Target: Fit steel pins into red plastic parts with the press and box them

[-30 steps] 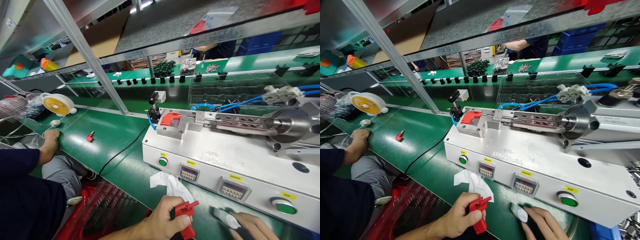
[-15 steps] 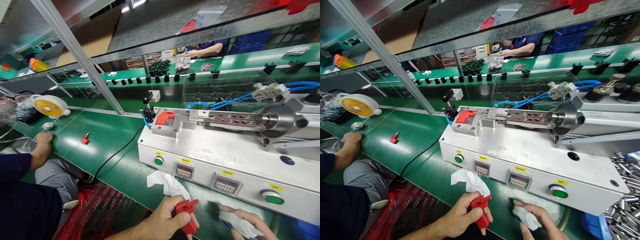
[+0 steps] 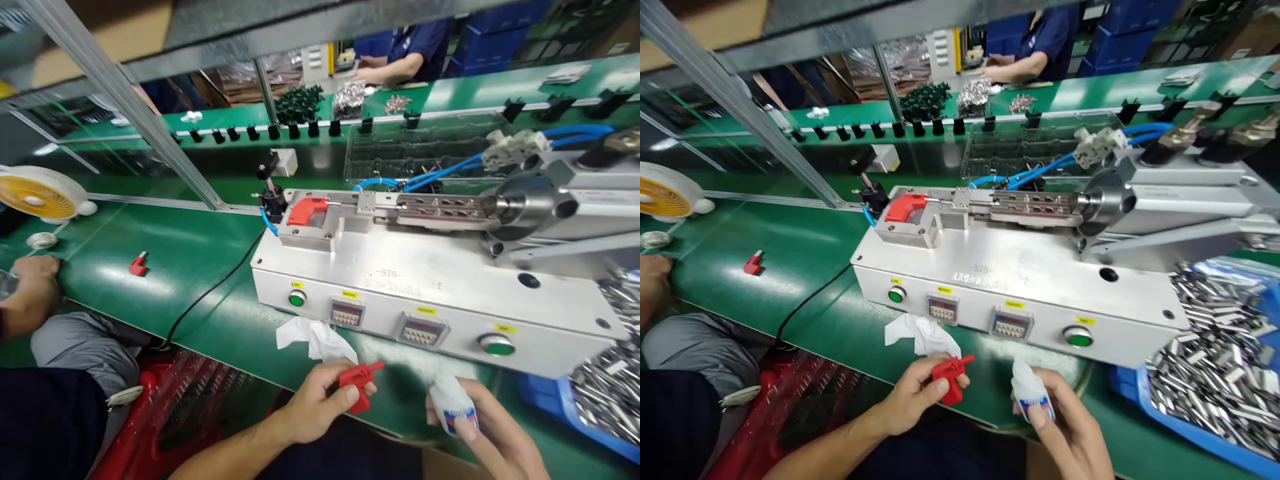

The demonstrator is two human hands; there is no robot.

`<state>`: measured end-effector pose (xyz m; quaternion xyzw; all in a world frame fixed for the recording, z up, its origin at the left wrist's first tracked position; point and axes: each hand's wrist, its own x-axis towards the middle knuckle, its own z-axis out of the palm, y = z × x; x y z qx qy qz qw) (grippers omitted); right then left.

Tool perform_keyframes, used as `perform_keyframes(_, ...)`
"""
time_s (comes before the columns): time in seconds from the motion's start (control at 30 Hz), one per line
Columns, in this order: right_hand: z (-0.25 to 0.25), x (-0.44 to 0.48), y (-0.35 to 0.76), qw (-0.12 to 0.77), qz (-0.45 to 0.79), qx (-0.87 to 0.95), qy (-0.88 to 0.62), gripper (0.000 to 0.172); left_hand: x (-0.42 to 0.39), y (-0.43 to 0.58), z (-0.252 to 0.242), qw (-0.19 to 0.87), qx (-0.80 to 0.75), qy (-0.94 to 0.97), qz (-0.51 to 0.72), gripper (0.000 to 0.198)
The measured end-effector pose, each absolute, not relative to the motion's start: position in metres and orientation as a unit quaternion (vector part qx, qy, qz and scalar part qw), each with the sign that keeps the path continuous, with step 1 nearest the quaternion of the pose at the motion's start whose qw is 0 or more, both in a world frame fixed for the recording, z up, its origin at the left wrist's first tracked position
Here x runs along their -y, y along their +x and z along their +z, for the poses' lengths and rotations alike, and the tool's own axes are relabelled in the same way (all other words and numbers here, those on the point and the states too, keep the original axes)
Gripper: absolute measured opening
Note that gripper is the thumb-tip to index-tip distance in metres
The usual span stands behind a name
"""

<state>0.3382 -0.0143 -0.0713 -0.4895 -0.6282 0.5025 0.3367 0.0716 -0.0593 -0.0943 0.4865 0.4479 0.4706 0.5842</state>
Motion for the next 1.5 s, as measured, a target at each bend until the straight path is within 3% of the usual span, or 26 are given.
perform_keyframes(0.17, -0.046, 0.015, 0.317, 0.408, 0.569, 0.53, -0.479, 0.048, 0.066, 0.066, -0.096, 0.54, -0.489, 0.511, 0.456, 0.055)
perform_keyframes(0.37, -0.04, 0.02, 0.312, 0.329, 0.512, 0.579, -0.543, 0.045, 0.07, 0.067, -0.1, 0.57, -0.52, 0.461, 0.437, 0.052)
perform_keyframes(0.63, -0.044, 0.024, 0.294, 0.299, 0.476, 0.622, -0.545, 0.029, 0.065, 0.065, -0.099, 0.559, -0.509, 0.494, 0.429, 0.05)
perform_keyframes(1.0, -0.043, 0.025, 0.293, 0.313, 0.425, 0.654, -0.542, 0.017, 0.067, 0.065, -0.1, 0.551, -0.499, 0.501, 0.444, 0.043)
perform_keyframes(1.5, -0.044, 0.025, 0.294, 0.313, 0.403, 0.685, -0.52, 0.016, 0.065, 0.064, -0.101, 0.536, -0.479, 0.522, 0.459, 0.036)
